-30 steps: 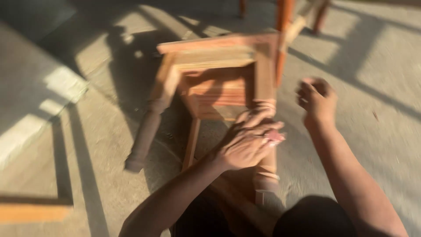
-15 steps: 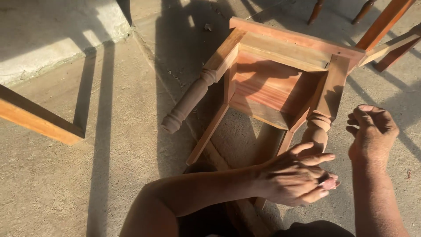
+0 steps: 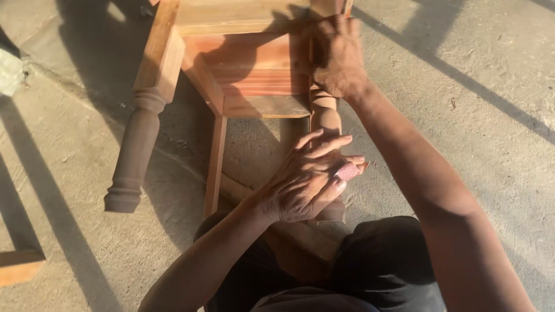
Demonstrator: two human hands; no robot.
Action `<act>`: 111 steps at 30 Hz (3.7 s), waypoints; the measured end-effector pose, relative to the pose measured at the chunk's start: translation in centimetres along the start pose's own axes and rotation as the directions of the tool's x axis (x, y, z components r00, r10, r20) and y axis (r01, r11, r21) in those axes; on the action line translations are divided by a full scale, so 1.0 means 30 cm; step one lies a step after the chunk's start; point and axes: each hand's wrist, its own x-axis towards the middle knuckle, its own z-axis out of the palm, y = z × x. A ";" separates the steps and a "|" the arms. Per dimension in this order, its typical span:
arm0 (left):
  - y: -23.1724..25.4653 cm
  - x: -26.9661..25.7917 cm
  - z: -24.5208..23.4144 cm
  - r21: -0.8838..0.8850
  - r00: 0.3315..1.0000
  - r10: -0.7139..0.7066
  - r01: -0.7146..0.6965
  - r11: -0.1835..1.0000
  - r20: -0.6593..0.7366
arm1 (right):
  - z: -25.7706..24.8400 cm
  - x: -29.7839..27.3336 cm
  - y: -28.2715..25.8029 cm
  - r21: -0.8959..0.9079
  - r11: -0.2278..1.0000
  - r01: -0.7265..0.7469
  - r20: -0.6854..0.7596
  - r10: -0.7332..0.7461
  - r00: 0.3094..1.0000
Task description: Sanding a wooden chair manually using sandpaper.
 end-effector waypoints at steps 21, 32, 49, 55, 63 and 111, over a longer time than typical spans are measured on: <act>0.079 -0.233 -0.395 0.141 0.855 -0.361 0.436 0.889 -0.372 | -0.065 -0.044 -0.086 -0.048 0.966 0.252 0.371 -0.217 0.903; -0.956 -0.154 -0.537 0.459 0.559 -0.754 0.801 0.384 -0.345 | -0.078 -0.056 -0.118 -0.214 0.946 0.242 0.405 -0.139 0.904; -1.307 -0.198 -0.400 0.404 0.732 -0.589 0.681 0.611 -0.344 | -0.050 -0.039 -0.187 -0.301 0.898 -0.322 0.166 0.382 0.909; -0.868 -0.323 -0.517 0.269 0.785 -0.440 0.580 0.769 -0.436 | -0.061 -0.016 -0.250 -0.310 0.833 -0.459 0.134 0.516 0.846; -1.344 -0.071 -0.433 0.489 0.629 -0.769 0.708 0.509 -0.110 | -0.063 -0.022 -0.208 -0.358 0.847 -0.392 0.140 0.464 0.875; -1.312 -0.134 -0.504 0.235 0.654 -0.611 0.744 0.625 -0.445 | 0.014 0.181 -0.242 -0.540 0.721 -0.434 0.279 0.640 0.716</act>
